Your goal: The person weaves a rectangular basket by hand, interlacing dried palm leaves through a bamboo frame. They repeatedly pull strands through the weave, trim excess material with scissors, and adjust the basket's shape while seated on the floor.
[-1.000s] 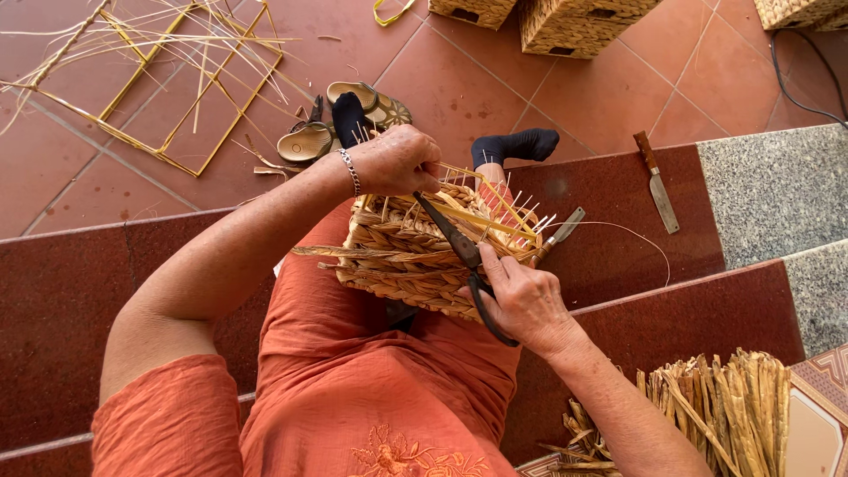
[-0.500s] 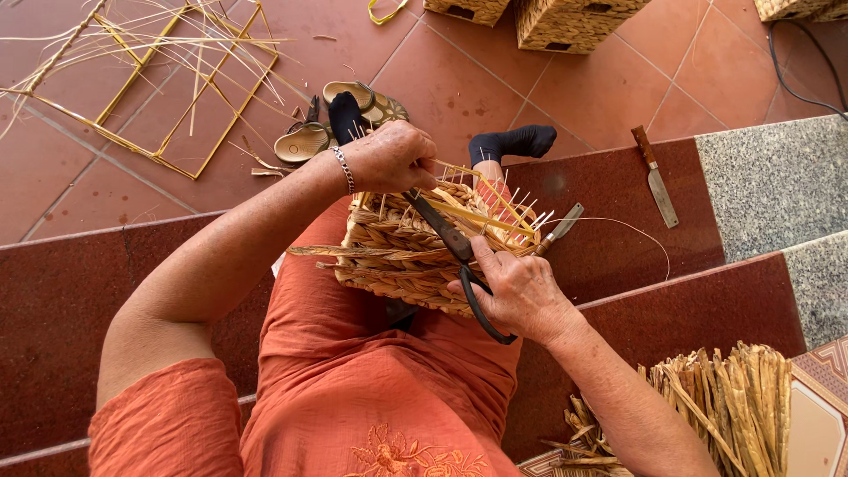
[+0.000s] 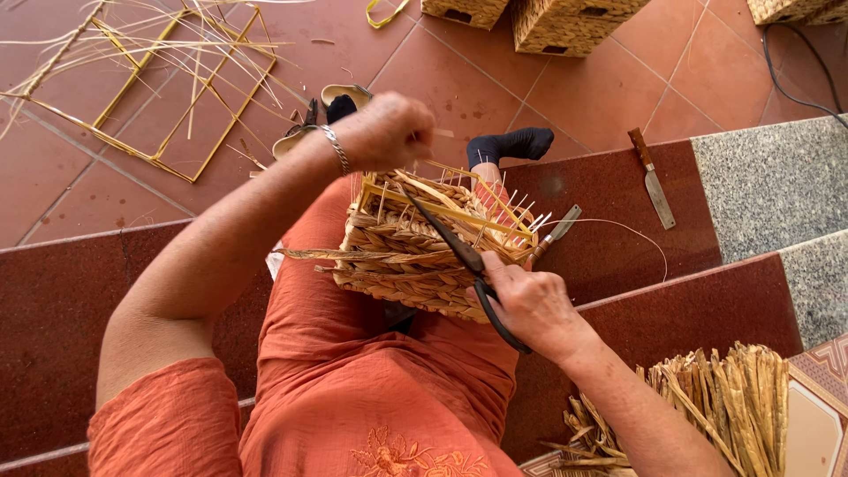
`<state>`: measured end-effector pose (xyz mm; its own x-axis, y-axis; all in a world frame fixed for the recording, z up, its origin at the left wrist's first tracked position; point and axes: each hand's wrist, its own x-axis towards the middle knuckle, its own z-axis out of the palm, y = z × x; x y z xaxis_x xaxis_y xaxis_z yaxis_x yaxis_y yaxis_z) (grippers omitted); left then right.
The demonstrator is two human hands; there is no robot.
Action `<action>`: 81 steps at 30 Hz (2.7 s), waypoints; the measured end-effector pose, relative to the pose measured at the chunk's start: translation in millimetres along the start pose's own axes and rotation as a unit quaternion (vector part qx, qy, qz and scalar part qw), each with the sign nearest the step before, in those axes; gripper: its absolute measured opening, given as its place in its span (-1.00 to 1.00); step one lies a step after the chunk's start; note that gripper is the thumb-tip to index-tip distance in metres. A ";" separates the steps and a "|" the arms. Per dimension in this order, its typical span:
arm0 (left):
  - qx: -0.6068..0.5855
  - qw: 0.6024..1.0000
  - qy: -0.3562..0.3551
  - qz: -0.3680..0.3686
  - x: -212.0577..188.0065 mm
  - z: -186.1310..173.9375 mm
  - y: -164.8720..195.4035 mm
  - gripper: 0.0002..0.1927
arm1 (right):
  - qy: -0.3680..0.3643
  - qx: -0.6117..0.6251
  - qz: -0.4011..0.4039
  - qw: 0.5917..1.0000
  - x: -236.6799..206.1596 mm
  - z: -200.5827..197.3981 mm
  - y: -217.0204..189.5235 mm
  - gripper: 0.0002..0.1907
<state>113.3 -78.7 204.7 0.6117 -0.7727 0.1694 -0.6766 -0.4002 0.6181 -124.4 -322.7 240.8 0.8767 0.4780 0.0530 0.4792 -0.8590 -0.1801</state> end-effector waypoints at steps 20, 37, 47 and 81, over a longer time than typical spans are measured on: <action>0.008 0.999 0.030 0.042 -85.1 27.6 56.5 -0.50 | 0.115 -0.003 0.608 0.786 -274.4 187.6 1.5 -0.51; -0.004 0.972 -0.233 -0.020 -20.1 77.5 47.0 -0.70 | -0.064 0.043 0.591 0.803 -249.1 145.9 21.2 -0.59; -0.070 0.941 -0.306 -0.125 -17.9 36.4 38.5 -0.58 | 0.351 0.178 0.129 0.910 -70.8 50.3 -31.5 -0.80; 0.068 0.995 0.045 0.052 -116.2 94.3 134.0 -0.33 | 0.303 0.305 0.125 0.894 -7.0 58.7 -7.0 -0.87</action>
<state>-87.2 -89.0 195.4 0.5661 -0.7685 0.2981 -0.7834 -0.3890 0.4847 -136.3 -309.2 184.0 0.9029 -0.0615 0.4255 0.3157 -0.5769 -0.7533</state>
